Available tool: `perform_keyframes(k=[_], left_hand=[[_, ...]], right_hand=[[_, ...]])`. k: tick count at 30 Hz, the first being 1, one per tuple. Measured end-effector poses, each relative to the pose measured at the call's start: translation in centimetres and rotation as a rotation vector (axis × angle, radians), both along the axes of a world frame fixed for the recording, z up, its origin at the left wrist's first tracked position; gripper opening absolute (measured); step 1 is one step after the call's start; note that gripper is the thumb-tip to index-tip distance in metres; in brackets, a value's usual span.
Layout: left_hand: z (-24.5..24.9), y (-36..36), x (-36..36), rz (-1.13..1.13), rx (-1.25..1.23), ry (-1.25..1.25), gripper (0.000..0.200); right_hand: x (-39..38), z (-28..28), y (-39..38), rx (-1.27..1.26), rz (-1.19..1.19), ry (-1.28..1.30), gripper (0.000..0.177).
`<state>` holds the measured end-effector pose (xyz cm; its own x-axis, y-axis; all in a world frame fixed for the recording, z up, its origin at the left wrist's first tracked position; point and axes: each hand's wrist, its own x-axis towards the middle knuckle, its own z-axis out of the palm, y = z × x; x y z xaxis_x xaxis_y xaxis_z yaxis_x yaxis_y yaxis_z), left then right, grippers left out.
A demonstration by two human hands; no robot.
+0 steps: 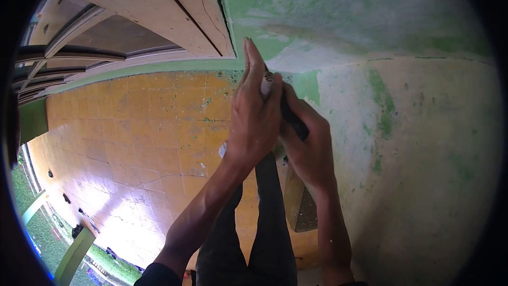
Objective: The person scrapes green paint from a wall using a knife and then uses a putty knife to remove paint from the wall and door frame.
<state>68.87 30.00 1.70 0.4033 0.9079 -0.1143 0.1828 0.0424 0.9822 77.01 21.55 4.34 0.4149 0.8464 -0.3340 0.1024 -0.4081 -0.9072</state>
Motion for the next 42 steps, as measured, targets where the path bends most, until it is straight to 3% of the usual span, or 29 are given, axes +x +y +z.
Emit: perform_keyframes(k=[2,8,10,13,17,20,21,22,24,26,27,34,37,39,42], left_hand=[[0.3,-0.2,1.5,0.047,0.236,0.023,0.062],[1.1,-0.6,5.6,0.143,0.165,-0.130,0.059],[0.2,-1.3,6.6,0.150,0.196,-0.120,0.059],[0.2,-0.7,6.6,0.192,0.201,-0.109,0.060],[0.1,-0.8,6.2,0.183,0.196,-0.038,0.060],[0.0,-1.2,7.3,0.229,0.246,0.024,0.060],[-0.1,-0.5,6.7,0.229,0.252,0.026,0.060],[-0.2,0.4,5.7,0.250,0.157,0.023,0.062],[-0.1,0.4,5.2,0.277,0.060,0.027,0.064],[0.4,-0.5,5.6,0.145,-0.041,-0.042,0.059],[0.0,-0.6,6.3,0.175,0.309,0.090,0.059],[-0.8,-0.9,6.3,0.202,0.283,0.021,0.060],[0.2,-0.8,7.0,0.223,0.339,0.078,0.058],[1.2,-0.3,6.3,0.240,-0.084,0.025,0.056],[0.5,0.2,5.1,0.275,0.045,0.042,0.056]], right_hand=[[1.6,1.0,0.1,-0.002,-0.020,0.038,0.049],[4.7,0.9,1.0,0.006,-0.088,0.015,0.045],[5.2,0.1,0.6,0.150,-0.085,-0.163,0.045],[6.0,0.5,1.7,0.127,0.037,-0.220,0.044],[5.2,0.4,0.9,0.001,0.005,-0.226,0.044],[5.6,0.0,1.7,0.160,-0.037,-0.124,0.043],[5.4,0.1,2.5,0.163,0.051,-0.169,0.047],[5.5,-0.7,3.0,0.215,0.136,-0.143,0.048],[4.6,0.3,3.3,-0.011,0.104,-0.072,0.050],[4.5,-0.7,1.4,0.109,0.027,-0.111,0.047],[4.4,-1.0,1.1,0.234,-0.053,-0.153,0.043],[5.2,-0.9,1.0,0.031,-0.022,-0.129,0.051],[5.2,-0.6,1.2,0.142,-0.048,-0.089,0.050],[5.1,-0.4,2.0,0.151,-0.035,-0.079,0.050],[4.4,-0.9,2.5,0.001,0.079,-0.122,0.051]])
